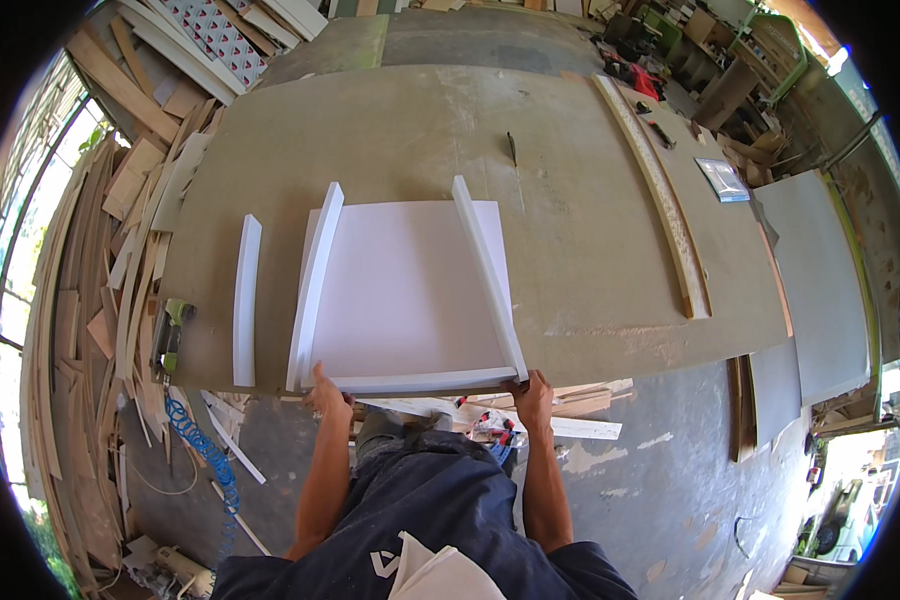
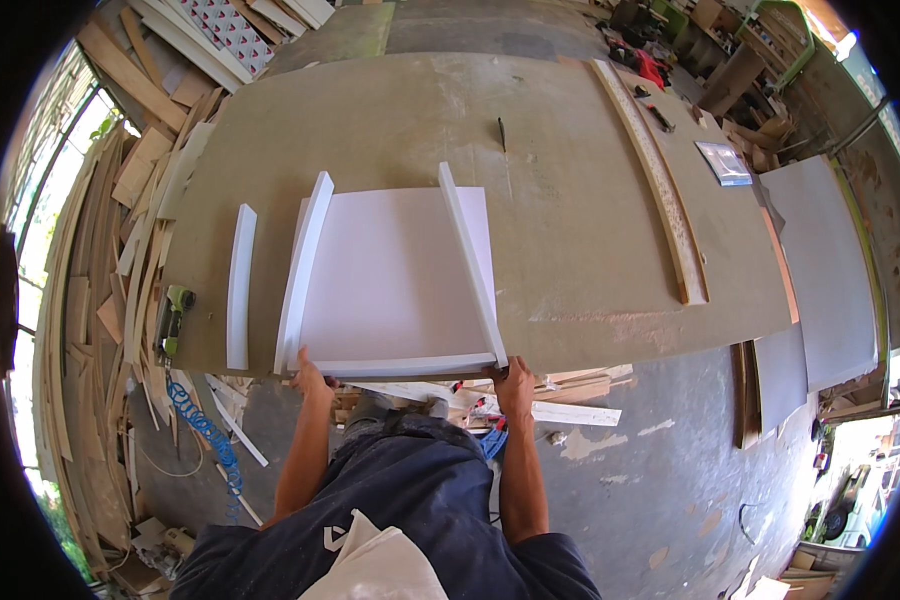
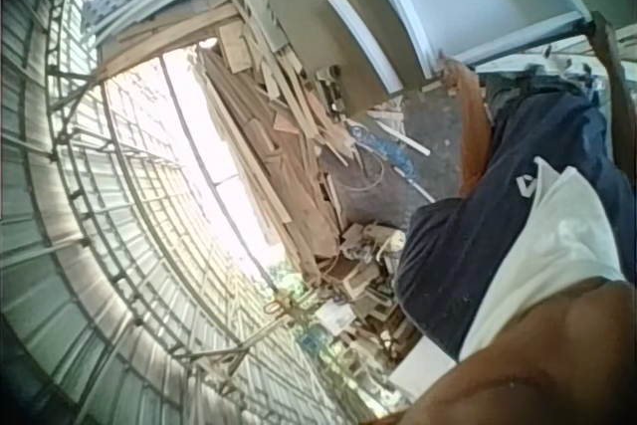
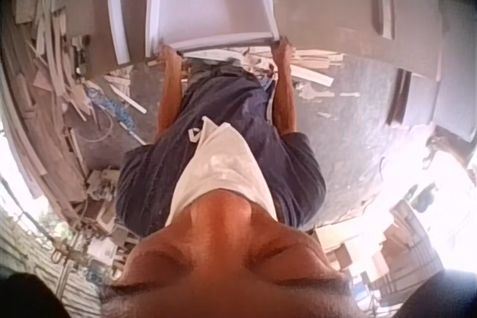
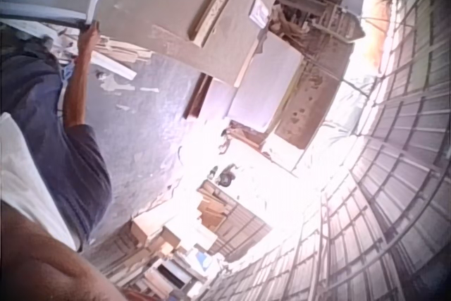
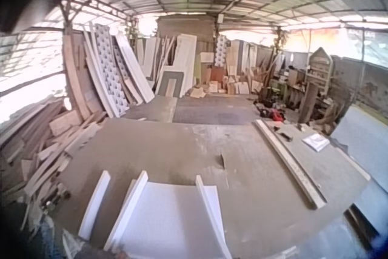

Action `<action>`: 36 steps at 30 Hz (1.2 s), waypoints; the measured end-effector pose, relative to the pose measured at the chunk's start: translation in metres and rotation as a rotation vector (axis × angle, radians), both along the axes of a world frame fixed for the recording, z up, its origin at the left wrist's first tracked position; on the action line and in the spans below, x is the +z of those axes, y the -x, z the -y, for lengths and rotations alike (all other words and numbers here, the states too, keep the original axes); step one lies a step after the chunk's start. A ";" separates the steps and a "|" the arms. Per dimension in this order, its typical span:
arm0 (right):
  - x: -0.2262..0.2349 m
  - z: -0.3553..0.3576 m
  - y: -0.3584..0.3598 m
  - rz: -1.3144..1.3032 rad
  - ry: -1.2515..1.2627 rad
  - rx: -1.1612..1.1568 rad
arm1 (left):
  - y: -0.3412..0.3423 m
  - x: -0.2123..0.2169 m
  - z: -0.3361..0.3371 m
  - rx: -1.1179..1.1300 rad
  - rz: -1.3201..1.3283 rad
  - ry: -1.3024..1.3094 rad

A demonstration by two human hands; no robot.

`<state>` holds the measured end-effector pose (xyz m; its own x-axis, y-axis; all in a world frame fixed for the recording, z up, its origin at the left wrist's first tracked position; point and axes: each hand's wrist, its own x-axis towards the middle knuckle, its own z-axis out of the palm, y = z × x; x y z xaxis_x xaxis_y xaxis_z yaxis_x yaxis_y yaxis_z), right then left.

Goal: The person assembles a white drawer unit by hand, placing a rectangular panel on a workbench and positioning side pieces against it. They then use a pneumatic nail gun to fasten the side pieces to the panel, securing the structure.

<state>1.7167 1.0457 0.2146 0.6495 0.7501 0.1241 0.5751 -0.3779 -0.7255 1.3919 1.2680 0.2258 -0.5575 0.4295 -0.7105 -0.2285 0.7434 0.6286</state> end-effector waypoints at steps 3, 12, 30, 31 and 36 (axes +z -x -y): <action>-0.004 0.002 0.002 0.057 -0.021 0.003 | 0.021 -0.019 0.012 -0.133 0.161 -0.133; -0.006 -0.002 0.015 0.108 0.088 0.079 | 0.049 -0.041 0.019 -0.235 0.206 -0.306; 0.025 -0.004 0.048 0.456 0.114 0.206 | 0.108 0.045 -0.014 -0.671 -0.823 -0.561; 0.030 -0.008 0.049 0.379 0.082 0.195 | 0.108 0.055 -0.029 -0.842 -0.799 -0.523; 0.024 -0.010 0.042 0.301 0.061 0.214 | 0.112 0.018 -0.072 -1.365 -0.760 -0.518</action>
<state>1.6751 1.0558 0.2383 0.4182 0.8771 0.2361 0.8301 -0.2634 -0.4915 1.2795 1.3402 0.2436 0.2768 0.9556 -0.1010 0.8370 -0.1881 0.5139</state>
